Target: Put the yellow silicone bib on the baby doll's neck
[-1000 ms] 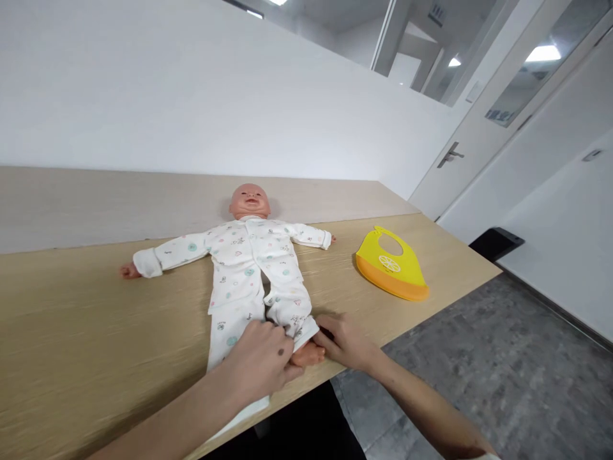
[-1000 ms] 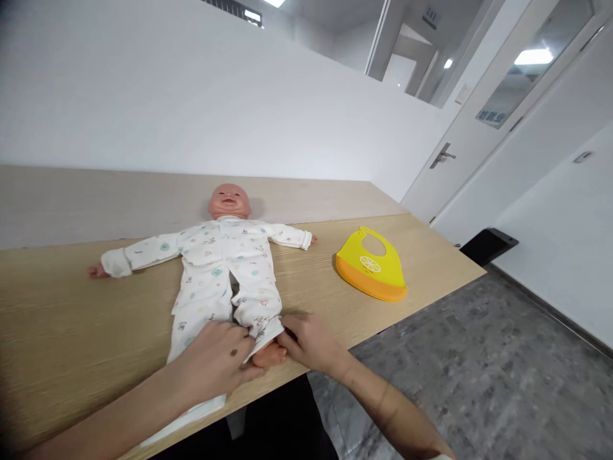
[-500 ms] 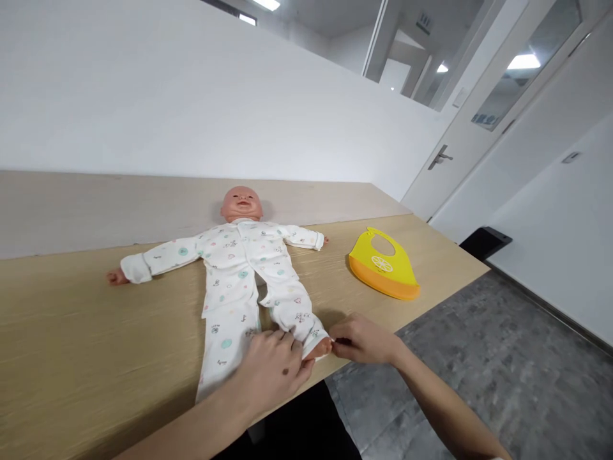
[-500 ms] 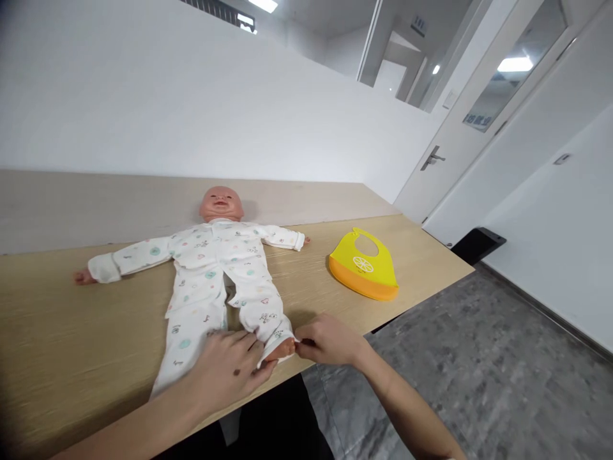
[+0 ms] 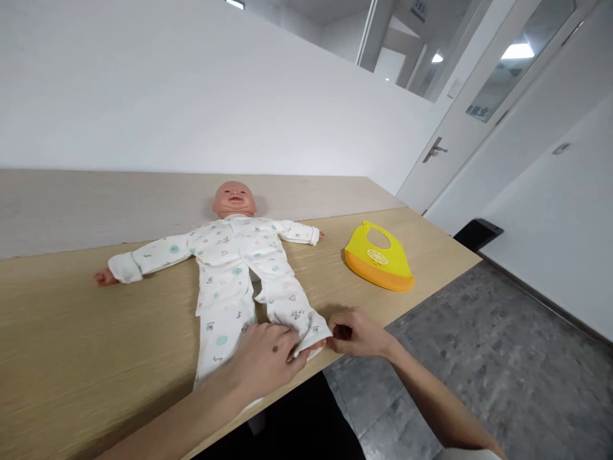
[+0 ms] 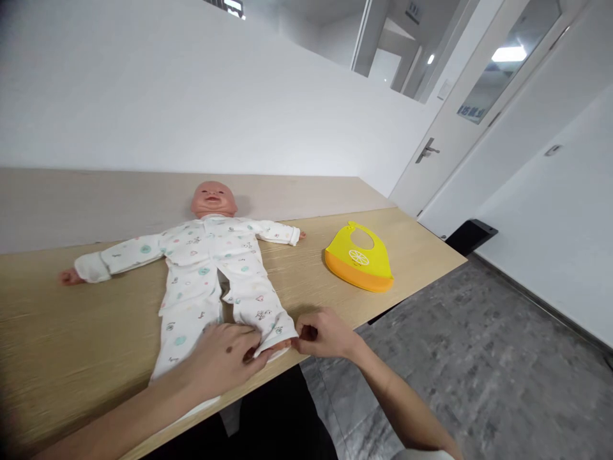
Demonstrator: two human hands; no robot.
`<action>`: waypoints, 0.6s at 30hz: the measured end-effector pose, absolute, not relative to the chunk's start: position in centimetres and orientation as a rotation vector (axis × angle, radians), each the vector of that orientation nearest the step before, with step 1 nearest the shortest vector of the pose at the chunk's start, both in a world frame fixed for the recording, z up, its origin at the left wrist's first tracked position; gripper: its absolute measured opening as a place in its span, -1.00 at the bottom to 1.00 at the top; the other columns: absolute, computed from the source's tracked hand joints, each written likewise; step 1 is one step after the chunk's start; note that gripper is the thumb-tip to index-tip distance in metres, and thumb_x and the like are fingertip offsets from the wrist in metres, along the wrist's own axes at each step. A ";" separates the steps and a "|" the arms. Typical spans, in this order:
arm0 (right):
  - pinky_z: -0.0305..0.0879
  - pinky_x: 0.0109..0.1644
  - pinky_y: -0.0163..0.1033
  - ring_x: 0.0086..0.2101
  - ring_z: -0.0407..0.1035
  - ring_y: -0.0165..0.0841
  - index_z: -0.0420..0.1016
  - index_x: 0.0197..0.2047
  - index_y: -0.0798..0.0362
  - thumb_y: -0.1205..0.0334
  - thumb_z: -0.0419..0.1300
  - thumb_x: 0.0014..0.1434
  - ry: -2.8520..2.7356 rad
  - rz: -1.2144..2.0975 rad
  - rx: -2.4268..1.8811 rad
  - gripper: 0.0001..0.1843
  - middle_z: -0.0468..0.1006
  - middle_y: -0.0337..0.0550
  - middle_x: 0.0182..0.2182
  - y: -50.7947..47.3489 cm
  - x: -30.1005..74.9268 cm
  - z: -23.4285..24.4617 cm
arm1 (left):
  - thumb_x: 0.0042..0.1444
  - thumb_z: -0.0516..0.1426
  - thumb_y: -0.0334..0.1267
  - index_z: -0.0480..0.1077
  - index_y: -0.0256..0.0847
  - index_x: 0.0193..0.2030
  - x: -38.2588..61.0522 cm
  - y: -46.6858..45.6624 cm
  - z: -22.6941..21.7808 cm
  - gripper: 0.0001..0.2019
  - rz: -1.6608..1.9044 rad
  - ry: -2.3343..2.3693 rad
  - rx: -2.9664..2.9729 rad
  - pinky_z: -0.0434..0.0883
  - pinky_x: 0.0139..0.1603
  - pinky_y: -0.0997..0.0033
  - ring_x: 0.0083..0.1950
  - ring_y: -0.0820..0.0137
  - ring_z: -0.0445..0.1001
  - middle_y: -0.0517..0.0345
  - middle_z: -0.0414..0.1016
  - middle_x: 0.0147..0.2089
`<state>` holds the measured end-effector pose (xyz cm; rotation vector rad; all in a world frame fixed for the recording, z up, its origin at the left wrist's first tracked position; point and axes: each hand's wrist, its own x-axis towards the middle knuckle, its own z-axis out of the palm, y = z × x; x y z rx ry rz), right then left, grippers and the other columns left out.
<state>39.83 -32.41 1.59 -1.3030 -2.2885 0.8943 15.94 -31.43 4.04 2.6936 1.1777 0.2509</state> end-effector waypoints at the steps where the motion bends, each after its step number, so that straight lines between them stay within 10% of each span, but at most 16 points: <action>1: 0.03 -0.44 -0.44 -0.53 0.14 -0.57 0.33 -0.47 0.11 0.30 0.25 -0.01 -2.294 0.848 -1.295 -0.86 0.34 -0.35 -0.58 -32.6 39.6 1.4 | 0.31 -0.13 0.04 0.46 -0.20 -0.49 16.0 -31.4 3.9 -0.46 0.280 1.172 2.708 0.21 -0.45 0.35 -0.45 0.26 0.51 0.07 0.54 -0.47; 8: 0.02 -0.43 -0.40 -0.50 0.14 -0.54 0.30 -0.48 0.12 -0.07 0.27 0.04 -2.219 0.610 -1.401 -0.58 0.37 -0.25 -0.52 -33.1 38.6 0.7 | 0.23 -0.01 -0.27 0.46 -0.27 -0.33 16.1 -31.9 3.2 -0.75 0.314 1.014 2.930 0.28 -0.45 0.36 -0.36 0.23 0.54 -0.01 0.56 -0.38; 18: 0.07 -0.40 -0.39 -0.51 0.22 -0.51 0.41 -0.40 0.12 0.05 0.14 0.16 -2.030 0.613 -1.914 -0.71 0.45 -0.24 -0.52 -34.2 45.6 3.4 | 0.24 -0.03 -0.31 0.43 -0.17 -0.34 13.5 -33.9 4.5 -0.77 0.535 0.967 3.000 0.32 -0.44 0.33 -0.46 0.29 0.49 0.14 0.48 -0.52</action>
